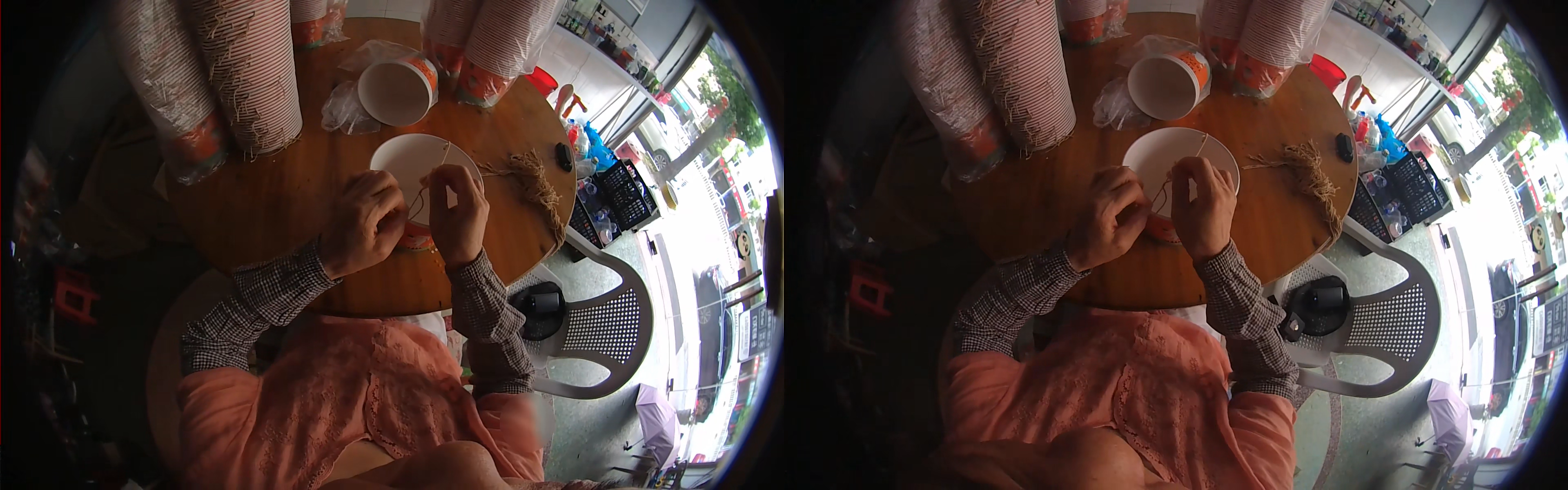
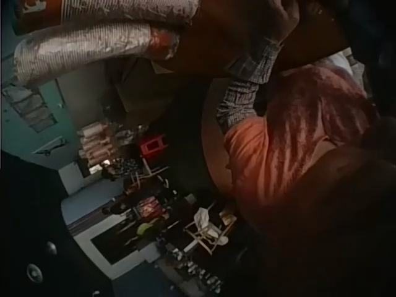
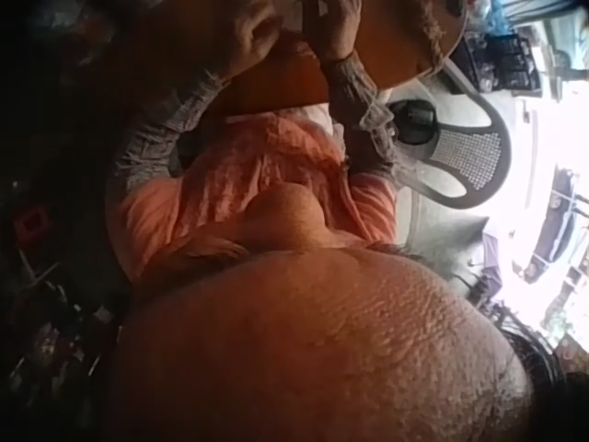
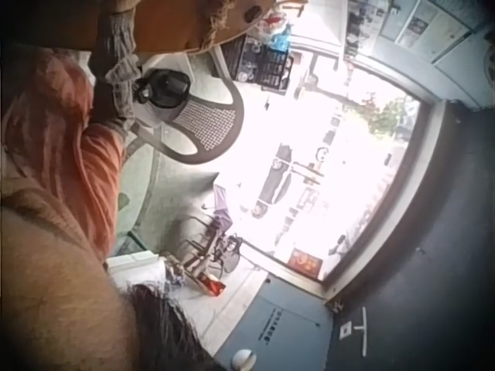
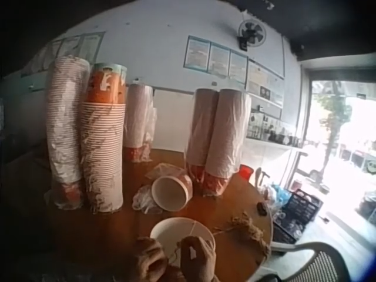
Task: Attaching string handles to paper buckets manually at a workstation.
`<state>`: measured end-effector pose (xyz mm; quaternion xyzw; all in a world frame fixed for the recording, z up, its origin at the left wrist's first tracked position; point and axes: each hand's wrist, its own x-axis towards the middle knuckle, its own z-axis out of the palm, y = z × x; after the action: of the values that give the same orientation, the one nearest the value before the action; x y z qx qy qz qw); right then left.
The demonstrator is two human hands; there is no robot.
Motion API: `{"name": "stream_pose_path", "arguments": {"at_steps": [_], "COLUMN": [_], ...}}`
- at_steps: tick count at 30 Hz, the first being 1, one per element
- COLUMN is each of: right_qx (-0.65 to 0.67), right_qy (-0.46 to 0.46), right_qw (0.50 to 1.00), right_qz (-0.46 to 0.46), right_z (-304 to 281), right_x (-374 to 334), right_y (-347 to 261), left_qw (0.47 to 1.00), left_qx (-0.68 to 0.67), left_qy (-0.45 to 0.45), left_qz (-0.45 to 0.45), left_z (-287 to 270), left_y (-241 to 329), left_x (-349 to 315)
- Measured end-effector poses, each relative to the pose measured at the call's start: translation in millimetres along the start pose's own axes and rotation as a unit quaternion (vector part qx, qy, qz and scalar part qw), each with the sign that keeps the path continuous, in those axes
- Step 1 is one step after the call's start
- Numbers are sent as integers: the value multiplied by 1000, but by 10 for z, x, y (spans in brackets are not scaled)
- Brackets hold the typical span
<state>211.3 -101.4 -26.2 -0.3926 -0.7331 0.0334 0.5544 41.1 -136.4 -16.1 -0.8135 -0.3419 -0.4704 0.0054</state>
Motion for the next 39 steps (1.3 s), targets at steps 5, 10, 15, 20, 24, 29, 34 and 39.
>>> {"name": "stream_pose_path", "arguments": {"at_steps": [5,10,15,20,24,29,34,39], "right_qx": [142,59,20,-11,-32,-133,-122,-115], "right_qy": [-46,-93,-171,-118,-91,82,112,66], "right_qw": [987,994,985,991,987,984,986,984], "right_qz": [51,5,-6,-58,-131,-86,-24,120], "right_z": [-74,-226,-303,-266,-245,-570,-631,-598], "right_x": [92,194,255,332,425,700,430,200], "right_y": [-31,-112,-98,-160,-45,425,1040,988], "left_qw": [966,892,885,858,914,992,997,996], "left_qx": [-217,-384,-387,-412,-317,-54,-22,-52], "left_qy": [-34,-46,-90,-150,-127,-90,-77,-73], "left_qz": [-137,-233,-244,-267,-218,-69,1,-15], "left_z": [49,186,213,165,134,11,248,214], "left_y": [-86,-145,-184,-174,-73,49,-160,-33], "left_x": [-27,203,218,240,220,49,-196,-31]}}
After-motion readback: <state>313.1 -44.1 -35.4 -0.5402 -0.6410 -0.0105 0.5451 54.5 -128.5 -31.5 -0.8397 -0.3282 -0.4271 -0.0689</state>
